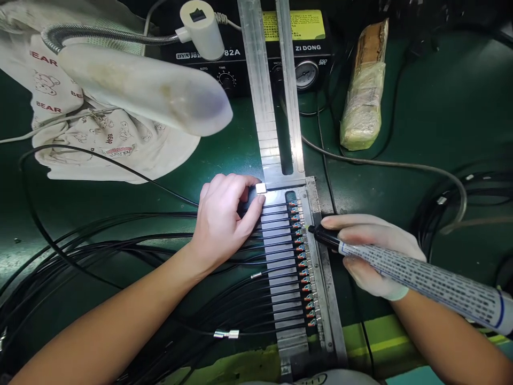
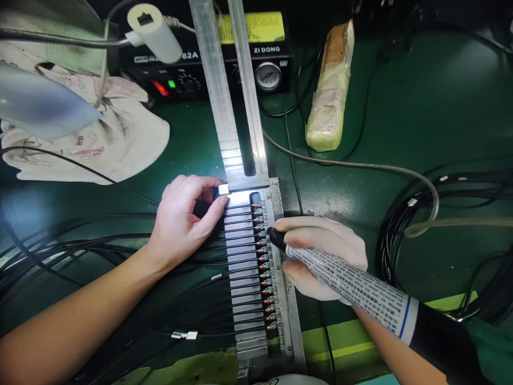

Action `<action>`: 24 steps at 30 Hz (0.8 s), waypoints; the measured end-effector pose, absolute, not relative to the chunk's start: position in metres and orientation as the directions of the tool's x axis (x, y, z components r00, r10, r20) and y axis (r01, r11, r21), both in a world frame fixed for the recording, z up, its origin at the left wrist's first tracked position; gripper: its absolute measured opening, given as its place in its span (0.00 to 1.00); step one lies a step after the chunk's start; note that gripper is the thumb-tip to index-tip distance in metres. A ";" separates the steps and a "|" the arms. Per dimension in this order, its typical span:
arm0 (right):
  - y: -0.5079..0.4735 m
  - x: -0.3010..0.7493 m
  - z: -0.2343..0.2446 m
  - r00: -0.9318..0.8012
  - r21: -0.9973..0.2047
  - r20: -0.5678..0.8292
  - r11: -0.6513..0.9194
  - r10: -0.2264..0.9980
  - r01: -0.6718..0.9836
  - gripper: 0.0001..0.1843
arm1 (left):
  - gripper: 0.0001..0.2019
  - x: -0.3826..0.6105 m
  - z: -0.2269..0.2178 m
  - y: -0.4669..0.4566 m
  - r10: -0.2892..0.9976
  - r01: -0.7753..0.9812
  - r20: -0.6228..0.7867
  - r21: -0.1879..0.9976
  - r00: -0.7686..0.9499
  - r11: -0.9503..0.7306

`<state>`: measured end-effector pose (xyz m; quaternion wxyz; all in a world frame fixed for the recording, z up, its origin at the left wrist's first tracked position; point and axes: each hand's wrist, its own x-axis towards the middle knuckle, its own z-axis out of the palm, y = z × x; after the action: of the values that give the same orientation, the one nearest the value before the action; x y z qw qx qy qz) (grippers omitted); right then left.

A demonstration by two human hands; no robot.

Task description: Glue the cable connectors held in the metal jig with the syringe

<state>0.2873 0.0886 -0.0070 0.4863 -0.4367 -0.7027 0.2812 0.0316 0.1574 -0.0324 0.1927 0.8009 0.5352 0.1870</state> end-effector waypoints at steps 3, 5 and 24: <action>0.089 0.287 -0.007 -0.145 -0.818 0.445 0.467 0.884 0.334 0.15 | 0.09 0.032 -0.032 0.158 0.928 0.784 0.095 0.508 0.360 -0.356; 0.089 0.286 -0.007 -0.144 -0.819 0.444 0.466 0.884 0.335 0.15 | 0.09 0.032 -0.032 0.158 0.930 0.788 0.090 0.506 0.357 -0.352; 0.088 0.286 -0.007 -0.117 -0.828 0.449 0.462 0.886 0.319 0.14 | 0.09 0.032 -0.032 0.157 0.931 0.791 0.083 0.504 0.357 -0.348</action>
<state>0.2859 0.0883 -0.0066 0.5019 -0.4353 -0.6920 0.2824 0.0318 0.1574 -0.0321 0.1931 0.8007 0.5375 0.1811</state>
